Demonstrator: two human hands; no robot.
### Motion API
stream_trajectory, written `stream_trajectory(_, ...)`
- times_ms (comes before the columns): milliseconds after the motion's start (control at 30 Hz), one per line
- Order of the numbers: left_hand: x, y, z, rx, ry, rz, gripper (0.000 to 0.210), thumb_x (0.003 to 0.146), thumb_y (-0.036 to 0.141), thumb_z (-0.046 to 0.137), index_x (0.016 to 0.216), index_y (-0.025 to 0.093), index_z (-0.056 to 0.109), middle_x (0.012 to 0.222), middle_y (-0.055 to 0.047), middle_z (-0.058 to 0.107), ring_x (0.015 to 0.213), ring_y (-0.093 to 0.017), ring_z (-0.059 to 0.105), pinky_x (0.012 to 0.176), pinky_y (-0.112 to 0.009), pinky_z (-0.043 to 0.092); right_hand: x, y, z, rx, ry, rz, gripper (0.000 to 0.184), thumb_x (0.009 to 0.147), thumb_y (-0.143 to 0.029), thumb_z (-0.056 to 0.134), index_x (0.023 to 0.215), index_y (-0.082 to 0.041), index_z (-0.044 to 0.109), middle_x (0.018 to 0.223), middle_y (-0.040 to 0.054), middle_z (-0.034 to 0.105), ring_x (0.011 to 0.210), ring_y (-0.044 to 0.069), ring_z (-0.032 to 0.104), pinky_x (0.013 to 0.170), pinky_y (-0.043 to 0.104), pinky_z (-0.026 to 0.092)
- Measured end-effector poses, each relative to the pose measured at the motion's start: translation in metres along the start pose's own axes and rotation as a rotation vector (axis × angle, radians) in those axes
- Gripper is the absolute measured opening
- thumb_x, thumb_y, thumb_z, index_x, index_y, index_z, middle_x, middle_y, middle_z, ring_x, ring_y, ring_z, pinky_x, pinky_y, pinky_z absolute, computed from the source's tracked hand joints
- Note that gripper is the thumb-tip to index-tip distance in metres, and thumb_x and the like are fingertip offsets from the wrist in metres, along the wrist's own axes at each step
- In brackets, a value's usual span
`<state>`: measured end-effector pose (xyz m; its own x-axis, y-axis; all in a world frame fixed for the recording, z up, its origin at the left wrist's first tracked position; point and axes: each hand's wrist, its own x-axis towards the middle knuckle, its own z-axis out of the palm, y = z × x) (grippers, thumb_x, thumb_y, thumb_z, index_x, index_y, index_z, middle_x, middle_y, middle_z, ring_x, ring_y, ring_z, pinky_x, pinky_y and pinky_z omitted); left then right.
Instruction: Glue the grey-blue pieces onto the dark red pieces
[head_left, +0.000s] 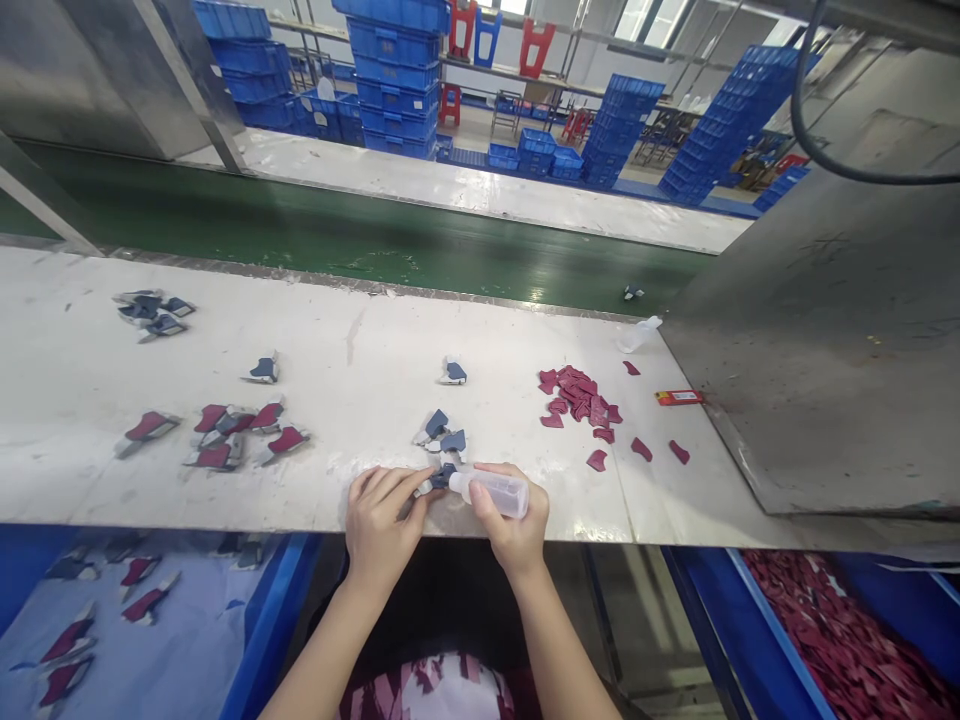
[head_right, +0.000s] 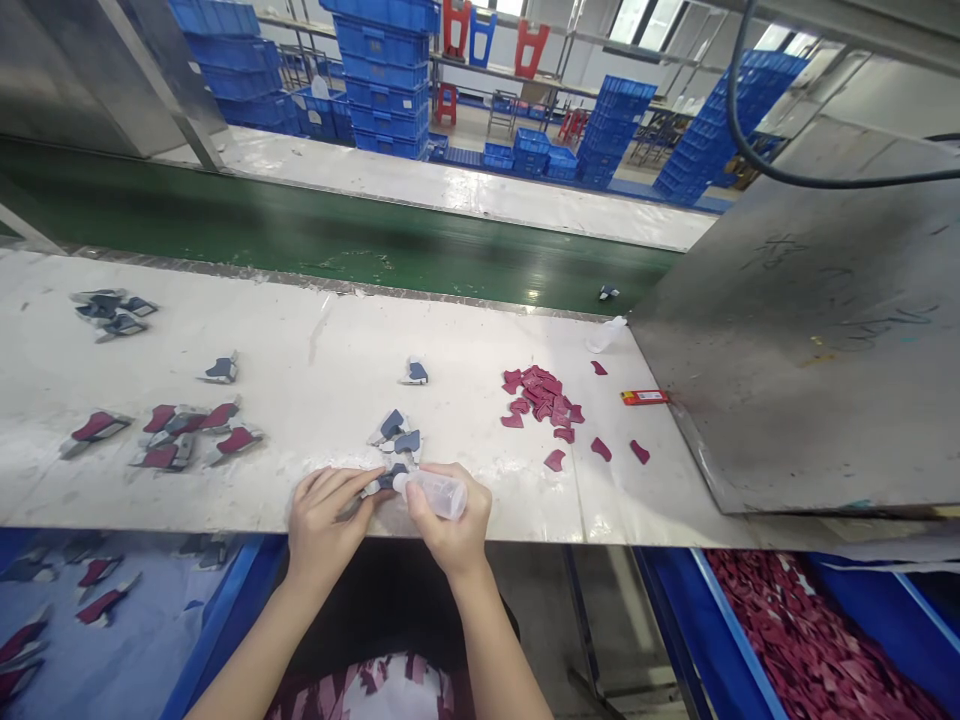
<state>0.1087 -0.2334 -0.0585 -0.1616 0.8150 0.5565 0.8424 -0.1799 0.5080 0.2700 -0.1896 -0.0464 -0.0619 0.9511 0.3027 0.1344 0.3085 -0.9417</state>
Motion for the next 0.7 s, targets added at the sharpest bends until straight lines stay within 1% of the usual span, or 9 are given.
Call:
stream_trajectory(233,0.001,0.001,0.0,0.005,0.009,-0.009,0.01,0.089,0.021,0.065,0.095,0.023,0.073,0.083,-0.001,0.076,0.077,-0.018,0.068,0.087,-0.039,0.042,0.001,-0.001,0.0,-0.003,-0.012,-0.004,0.018,0.083,-0.032,0.069,0.09,-0.016,0.073,0.08,0.0077,0.076,0.068,0.021,0.072,0.062,0.031,0.059)
stream_trajectory(333,0.0,0.001,0.0,0.001,0.006,-0.013,0.01,0.088,0.02,0.066,0.095,0.023,0.073,0.084,0.0,0.075,0.078,-0.018,0.067,0.087,-0.039,0.042,-0.001,0.001,-0.002,0.058,0.007,0.0,0.019,0.083,-0.033,0.068,0.09,-0.016,0.073,0.08,0.0075,0.075,0.069,0.021,0.072,0.061,0.03,0.058)
stream_trajectory(400,-0.001,0.0,0.0,0.004,0.004,-0.019,0.01,0.088,0.02,0.067,0.095,0.023,0.073,0.084,0.0,0.075,0.078,-0.019,0.067,0.087,-0.04,0.042,-0.002,0.004,-0.004,0.131,0.057,0.021,0.021,0.083,-0.035,0.067,0.091,-0.017,0.072,0.077,0.0059,0.074,0.064,0.019,0.07,0.056,0.028,0.056)
stream_trajectory(500,-0.001,0.0,0.001,0.011,0.014,-0.017,0.008,0.088,0.022,0.068,0.094,0.023,0.073,0.084,-0.001,0.075,0.078,-0.019,0.068,0.088,-0.04,0.041,0.0,0.008,-0.008,0.186,0.181,0.077,0.025,0.082,-0.038,0.068,0.095,-0.016,0.069,0.074,0.0033,0.07,0.059,0.017,0.066,0.052,0.026,0.053)
stream_trajectory(567,-0.001,-0.002,0.001,0.006,0.014,-0.01,0.007,0.088,0.024,0.068,0.094,0.024,0.072,0.084,-0.001,0.075,0.078,-0.02,0.068,0.089,-0.041,0.041,0.008,0.009,-0.009,0.149,0.243,0.111,0.027,0.08,-0.038,0.071,0.097,-0.017,0.068,0.079,0.0036,0.07,0.066,0.018,0.068,0.059,0.027,0.055)
stream_trajectory(633,-0.001,-0.004,0.0,-0.018,0.002,-0.005,0.008,0.089,0.026,0.067,0.095,0.025,0.072,0.086,-0.001,0.075,0.08,-0.02,0.069,0.091,-0.042,0.041,0.019,0.01,-0.008,0.068,0.27,0.117,0.03,0.077,-0.036,0.076,0.098,-0.018,0.066,0.089,0.0053,0.071,0.081,0.021,0.071,0.072,0.031,0.057)
stream_trajectory(700,-0.002,-0.009,-0.001,-0.065,-0.023,-0.004,0.01,0.09,0.03,0.067,0.097,0.026,0.072,0.09,-0.002,0.075,0.083,-0.021,0.069,0.092,-0.043,0.041,0.033,0.011,-0.004,-0.006,0.279,0.098,0.035,0.073,-0.034,0.08,0.1,-0.019,0.063,0.099,0.0073,0.072,0.093,0.023,0.071,0.083,0.035,0.057)
